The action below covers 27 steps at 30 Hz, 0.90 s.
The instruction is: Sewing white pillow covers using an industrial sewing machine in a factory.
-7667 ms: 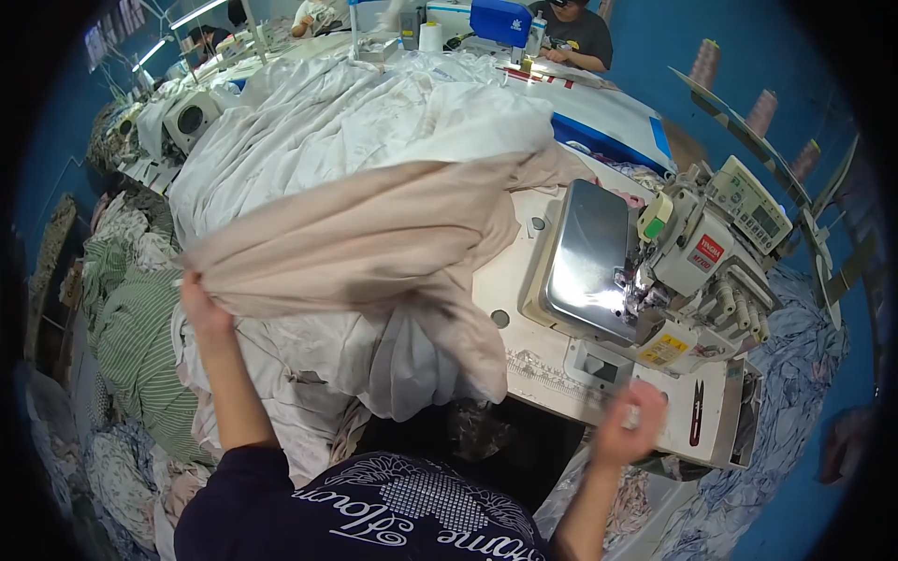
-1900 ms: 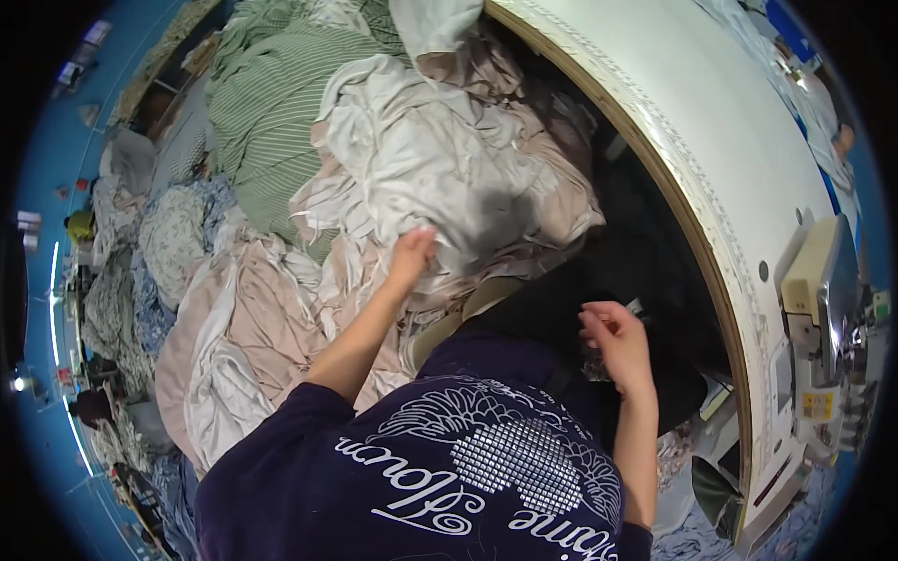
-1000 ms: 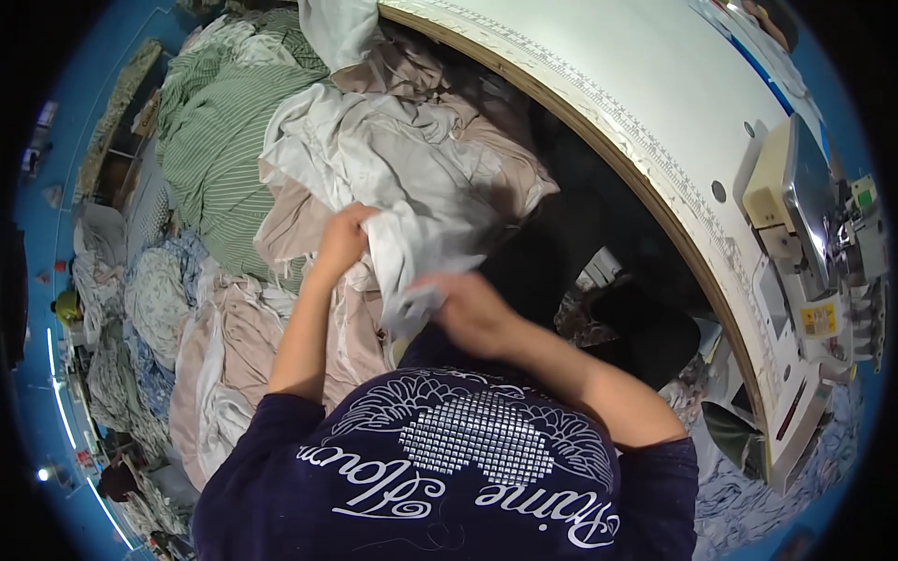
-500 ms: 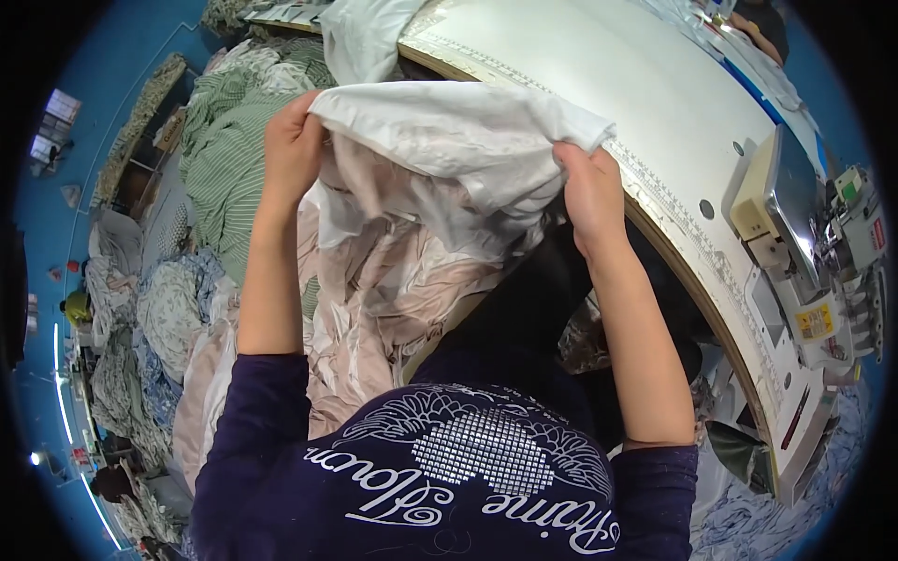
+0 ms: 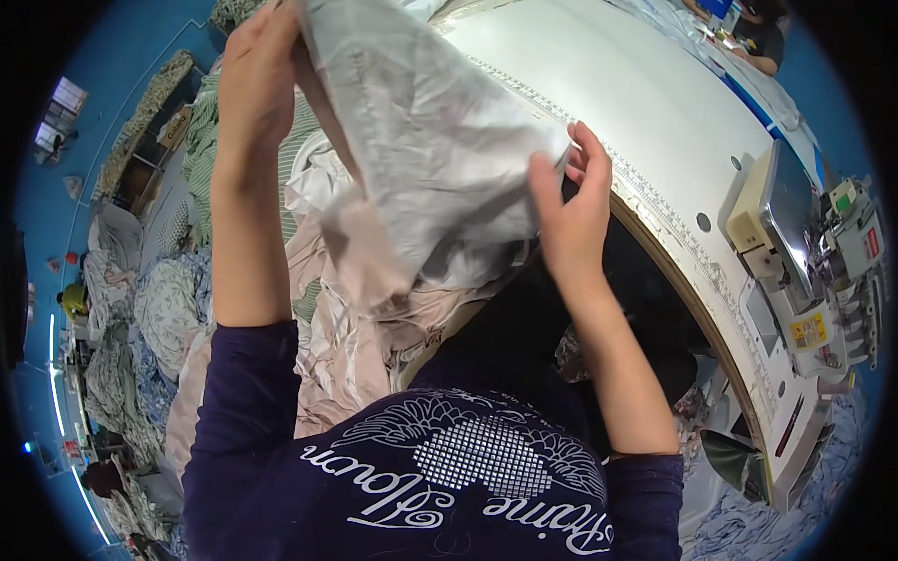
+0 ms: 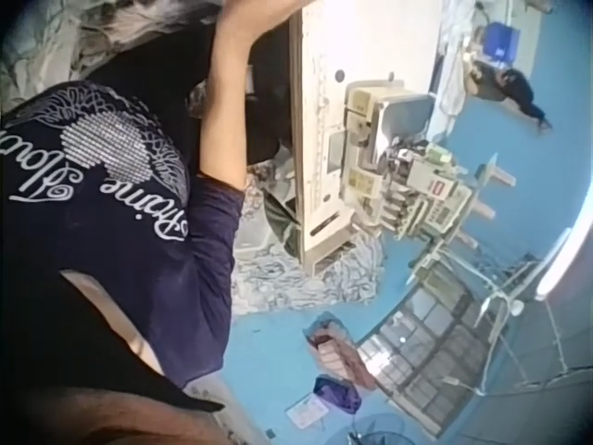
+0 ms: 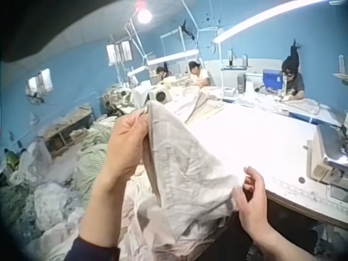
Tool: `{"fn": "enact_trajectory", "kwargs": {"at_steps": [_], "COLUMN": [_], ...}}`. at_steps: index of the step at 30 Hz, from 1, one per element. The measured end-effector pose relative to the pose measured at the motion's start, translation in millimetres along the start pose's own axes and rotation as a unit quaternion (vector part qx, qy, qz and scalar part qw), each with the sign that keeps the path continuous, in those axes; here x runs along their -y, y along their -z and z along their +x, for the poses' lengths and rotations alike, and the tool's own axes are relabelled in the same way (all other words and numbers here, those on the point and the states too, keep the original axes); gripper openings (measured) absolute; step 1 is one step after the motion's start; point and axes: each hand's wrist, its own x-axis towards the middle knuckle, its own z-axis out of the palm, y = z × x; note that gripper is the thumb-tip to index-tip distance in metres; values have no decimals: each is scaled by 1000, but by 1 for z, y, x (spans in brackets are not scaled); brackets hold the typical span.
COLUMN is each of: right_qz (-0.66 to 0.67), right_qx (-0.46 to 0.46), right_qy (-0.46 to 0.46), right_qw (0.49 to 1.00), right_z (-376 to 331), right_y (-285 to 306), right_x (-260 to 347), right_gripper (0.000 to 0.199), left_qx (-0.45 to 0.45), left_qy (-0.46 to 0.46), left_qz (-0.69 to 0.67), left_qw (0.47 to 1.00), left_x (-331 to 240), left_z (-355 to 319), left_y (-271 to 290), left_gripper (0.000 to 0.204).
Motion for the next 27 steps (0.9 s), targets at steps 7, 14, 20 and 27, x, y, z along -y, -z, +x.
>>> {"fn": "enact_trajectory", "kwargs": {"at_steps": [7,14,20,27], "right_qz": [-26,52,32,-2], "right_qx": [183,149,-30,-72], "right_qy": [33,-35,32,6], "right_qw": [982,987,999,997], "right_z": [-1,4,-36,-66], "right_y": [0,70,129,244], "right_x": [98,84,70,18], "right_gripper": [53,30,32,37], "left_qx": [218,234,-22,-308], "left_qy": [-148,-162,112,659], "left_qz": [182,298,405,-348], "left_qw": [947,911,907,592], "left_x": [-37,28,182,326], "left_z": [-1,-33,-131,-358], "left_y": [-62,-56,-10,25], "left_gripper": [9,14,18,61]}}
